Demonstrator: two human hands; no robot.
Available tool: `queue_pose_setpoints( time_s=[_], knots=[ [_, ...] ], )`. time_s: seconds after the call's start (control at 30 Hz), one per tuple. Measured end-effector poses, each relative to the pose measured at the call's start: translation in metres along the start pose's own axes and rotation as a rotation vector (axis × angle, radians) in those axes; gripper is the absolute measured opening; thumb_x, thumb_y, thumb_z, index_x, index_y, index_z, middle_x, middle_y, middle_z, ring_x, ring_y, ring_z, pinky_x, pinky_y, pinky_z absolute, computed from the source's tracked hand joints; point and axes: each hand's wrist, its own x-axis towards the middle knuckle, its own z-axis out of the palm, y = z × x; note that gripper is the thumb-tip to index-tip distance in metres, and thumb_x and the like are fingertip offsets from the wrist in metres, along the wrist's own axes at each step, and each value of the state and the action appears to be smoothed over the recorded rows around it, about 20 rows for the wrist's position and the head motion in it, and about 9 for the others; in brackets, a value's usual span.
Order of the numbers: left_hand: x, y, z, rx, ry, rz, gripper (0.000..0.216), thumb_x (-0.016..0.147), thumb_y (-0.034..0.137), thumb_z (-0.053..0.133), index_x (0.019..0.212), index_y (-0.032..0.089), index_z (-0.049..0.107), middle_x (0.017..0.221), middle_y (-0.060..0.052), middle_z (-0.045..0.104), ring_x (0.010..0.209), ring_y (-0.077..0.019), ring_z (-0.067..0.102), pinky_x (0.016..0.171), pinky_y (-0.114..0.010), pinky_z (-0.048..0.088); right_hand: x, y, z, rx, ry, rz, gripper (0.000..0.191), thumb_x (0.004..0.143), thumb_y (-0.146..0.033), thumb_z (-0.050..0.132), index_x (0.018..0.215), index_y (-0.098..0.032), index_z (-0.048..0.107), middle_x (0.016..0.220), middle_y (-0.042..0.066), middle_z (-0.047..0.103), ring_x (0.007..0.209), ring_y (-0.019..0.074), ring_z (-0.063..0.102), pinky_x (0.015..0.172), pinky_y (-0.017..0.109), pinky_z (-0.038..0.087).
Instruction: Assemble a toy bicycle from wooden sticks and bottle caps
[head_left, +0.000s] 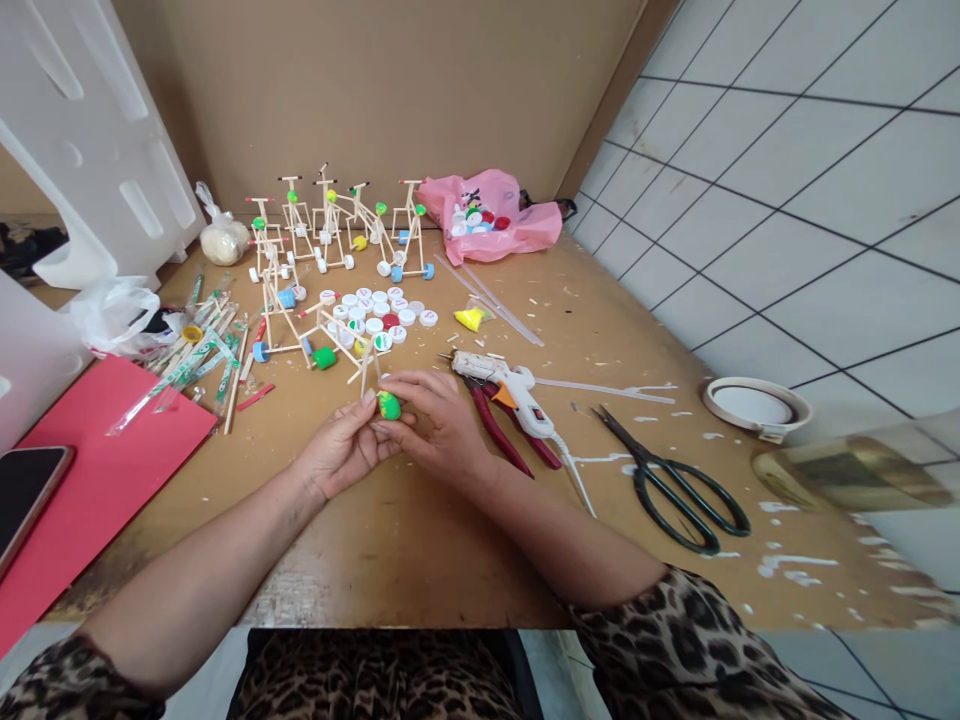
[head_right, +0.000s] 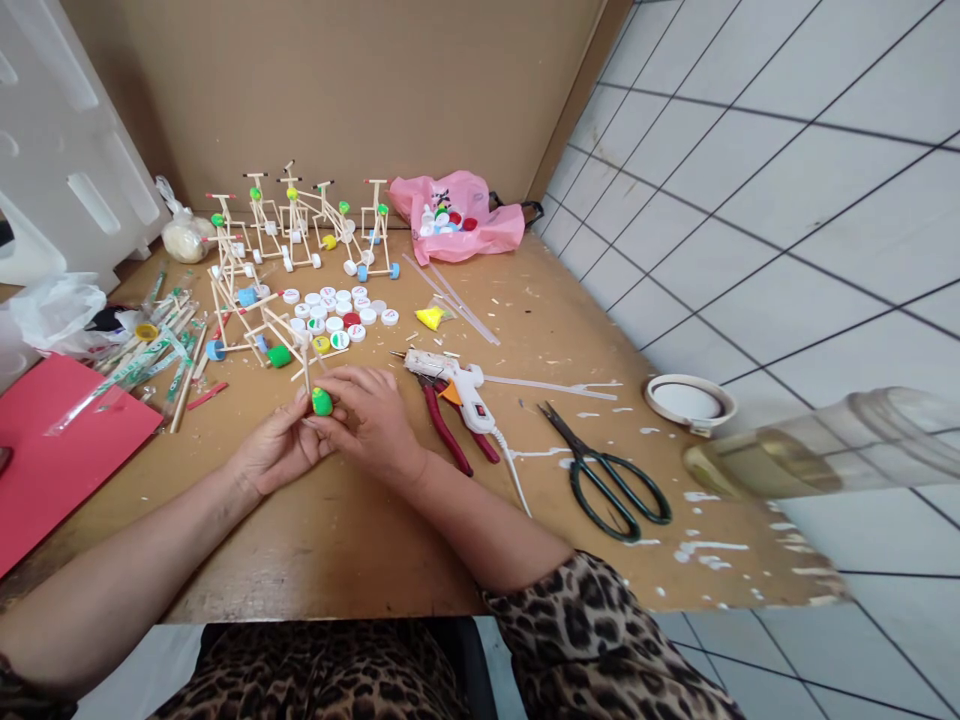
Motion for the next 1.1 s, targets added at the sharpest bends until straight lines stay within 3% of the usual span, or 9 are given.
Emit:
queue_pose_setpoints(
  time_s=[0.2,0.4,0.73,1.1],
  knots=[
    [-0.001,0.002,-0.001,0.031,0.013,0.044,0.016,0.072,0.028,0.077,0.074,0.015,0.069,0.072,-0.004,0.073,0.068,-0.0129,0.068,0.070,-0.023,0.053,-0.001,0.002,-0.002,-0.075,0.008,-0.009,0.030,0.090,-0.044,0.053,0.108,-0.023,0.063,0.108,0.009,0.069,0.101,0.0230,0.062,0.087,0.041,0.045],
    [-0.001,0.003,-0.001,0.035,-0.008,0.092,0.023,0.063,0.030,0.084,0.074,0.015,0.071,0.071,-0.003,0.073,0.062,-0.0135,0.067,0.063,-0.023,0.053,0.000,0.000,-0.003,-0.071,0.018,-0.048,0.038,0.089,-0.045,0.055,0.118,-0.020,0.059,0.112,0.011,0.068,0.103,0.0235,0.061,0.088,0.041,0.045],
    [-0.003,0.003,0.002,0.137,0.016,0.130,0.031,0.062,0.042,0.082,0.072,0.015,0.069,0.066,-0.005,0.072,0.067,-0.0174,0.070,0.064,-0.026,0.054,0.002,0.001,-0.004,-0.039,-0.015,-0.031,0.025,0.088,-0.036,0.055,0.110,-0.024,0.061,0.111,0.008,0.068,0.104,0.0223,0.062,0.088,0.041,0.045],
    [-0.006,0.005,0.010,0.293,0.088,0.233,0.036,0.055,0.046,0.085,0.066,0.014,0.072,0.065,-0.006,0.072,0.065,-0.0180,0.067,0.064,-0.028,0.051,0.001,0.002,-0.003,-0.106,-0.060,-0.018,0.026,0.085,-0.035,0.060,0.108,-0.023,0.061,0.111,0.009,0.068,0.102,0.0232,0.061,0.088,0.041,0.043]
  ],
)
